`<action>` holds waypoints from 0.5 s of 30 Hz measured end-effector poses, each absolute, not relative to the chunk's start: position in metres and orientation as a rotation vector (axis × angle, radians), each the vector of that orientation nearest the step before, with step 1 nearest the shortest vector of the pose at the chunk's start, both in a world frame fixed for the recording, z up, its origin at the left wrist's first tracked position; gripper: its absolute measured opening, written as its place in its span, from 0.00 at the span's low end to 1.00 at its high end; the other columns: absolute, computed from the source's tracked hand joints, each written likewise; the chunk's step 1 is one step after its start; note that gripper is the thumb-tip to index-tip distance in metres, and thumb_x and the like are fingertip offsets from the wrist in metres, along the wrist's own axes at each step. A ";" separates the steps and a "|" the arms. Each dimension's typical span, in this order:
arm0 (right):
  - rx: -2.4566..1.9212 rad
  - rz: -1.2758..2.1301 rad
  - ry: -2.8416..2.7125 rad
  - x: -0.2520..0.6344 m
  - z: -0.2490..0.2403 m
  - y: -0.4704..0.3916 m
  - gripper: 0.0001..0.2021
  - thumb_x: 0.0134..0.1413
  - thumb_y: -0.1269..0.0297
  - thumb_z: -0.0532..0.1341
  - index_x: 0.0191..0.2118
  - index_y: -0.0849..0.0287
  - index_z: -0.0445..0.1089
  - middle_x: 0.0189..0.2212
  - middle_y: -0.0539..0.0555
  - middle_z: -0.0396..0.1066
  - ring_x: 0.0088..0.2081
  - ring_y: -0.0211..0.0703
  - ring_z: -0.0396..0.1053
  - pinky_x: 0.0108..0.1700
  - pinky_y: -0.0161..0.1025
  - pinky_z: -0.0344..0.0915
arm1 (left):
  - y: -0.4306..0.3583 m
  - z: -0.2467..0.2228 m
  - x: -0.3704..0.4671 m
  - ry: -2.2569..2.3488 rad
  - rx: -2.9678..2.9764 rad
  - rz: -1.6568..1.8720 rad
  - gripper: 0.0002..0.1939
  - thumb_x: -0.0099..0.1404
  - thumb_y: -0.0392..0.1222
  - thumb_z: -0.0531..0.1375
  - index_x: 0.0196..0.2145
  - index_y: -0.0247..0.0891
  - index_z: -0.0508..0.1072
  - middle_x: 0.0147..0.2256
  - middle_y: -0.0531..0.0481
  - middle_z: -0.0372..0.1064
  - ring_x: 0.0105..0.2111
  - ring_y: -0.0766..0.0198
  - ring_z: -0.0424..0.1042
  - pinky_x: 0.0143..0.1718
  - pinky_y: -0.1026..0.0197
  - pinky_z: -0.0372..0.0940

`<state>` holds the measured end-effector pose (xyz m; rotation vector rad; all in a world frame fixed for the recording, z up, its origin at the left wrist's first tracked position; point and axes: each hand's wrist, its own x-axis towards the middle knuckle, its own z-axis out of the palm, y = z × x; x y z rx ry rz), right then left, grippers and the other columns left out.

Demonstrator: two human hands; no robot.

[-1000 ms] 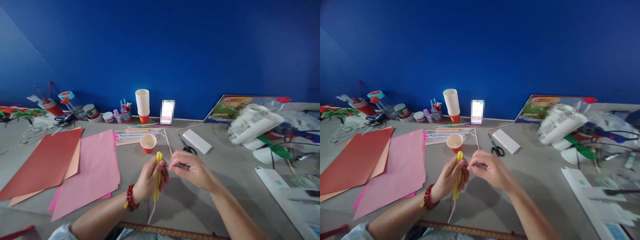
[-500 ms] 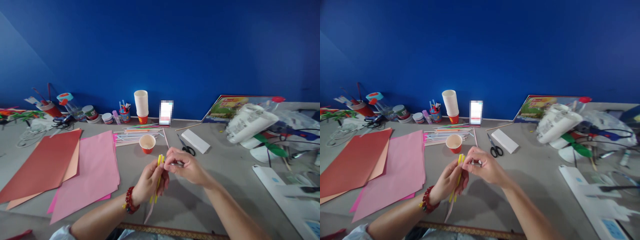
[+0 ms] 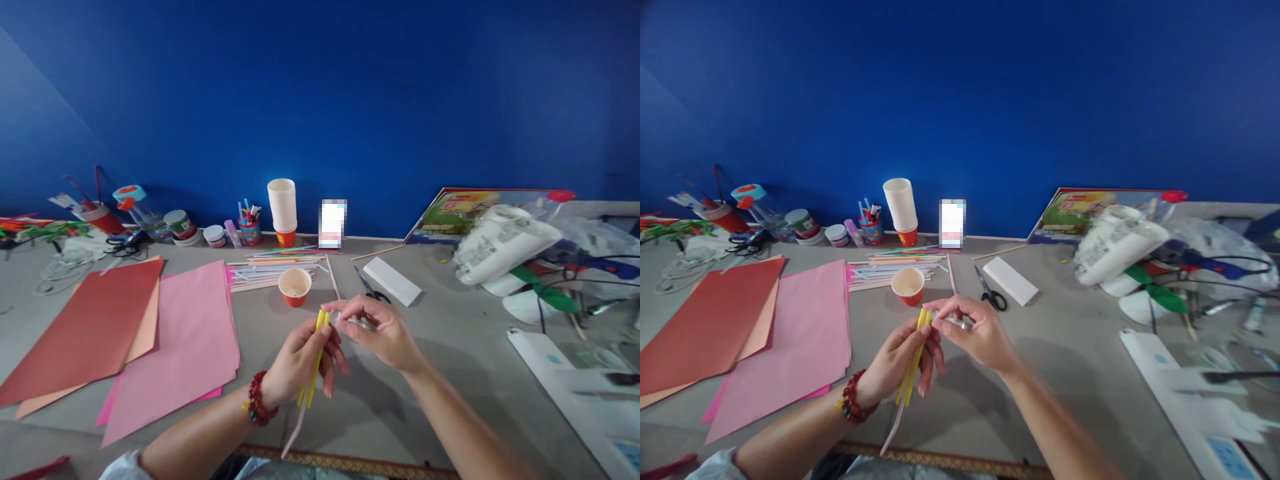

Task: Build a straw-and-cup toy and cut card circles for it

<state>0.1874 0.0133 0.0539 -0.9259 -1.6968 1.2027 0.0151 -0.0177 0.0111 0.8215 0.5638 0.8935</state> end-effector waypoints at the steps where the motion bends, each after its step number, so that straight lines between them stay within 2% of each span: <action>1: -0.927 1.215 -1.684 0.187 0.053 0.014 0.05 0.58 0.62 0.65 0.33 0.56 0.72 0.44 0.57 0.79 0.42 0.48 0.76 0.44 0.43 0.68 | -0.017 0.010 0.015 0.556 0.810 0.897 0.16 0.70 0.54 0.53 0.35 0.37 0.62 0.23 0.50 0.75 0.10 0.69 0.67 0.10 0.71 0.61; 6: -0.894 1.282 -1.583 0.184 0.050 0.017 0.05 0.57 0.62 0.66 0.33 0.56 0.72 0.44 0.57 0.79 0.44 0.48 0.77 0.45 0.43 0.70 | -0.016 0.008 0.015 0.574 0.780 0.901 0.15 0.70 0.54 0.54 0.37 0.37 0.63 0.20 0.56 0.70 0.06 0.76 0.57 0.09 0.72 0.59; 15: -0.877 1.454 -1.550 0.184 0.045 0.019 0.06 0.53 0.61 0.69 0.33 0.57 0.76 0.46 0.59 0.78 0.48 0.51 0.75 0.52 0.47 0.67 | -0.019 0.009 0.013 0.743 1.025 0.874 0.18 0.71 0.57 0.50 0.34 0.38 0.60 0.20 0.53 0.71 0.09 0.70 0.66 0.09 0.74 0.53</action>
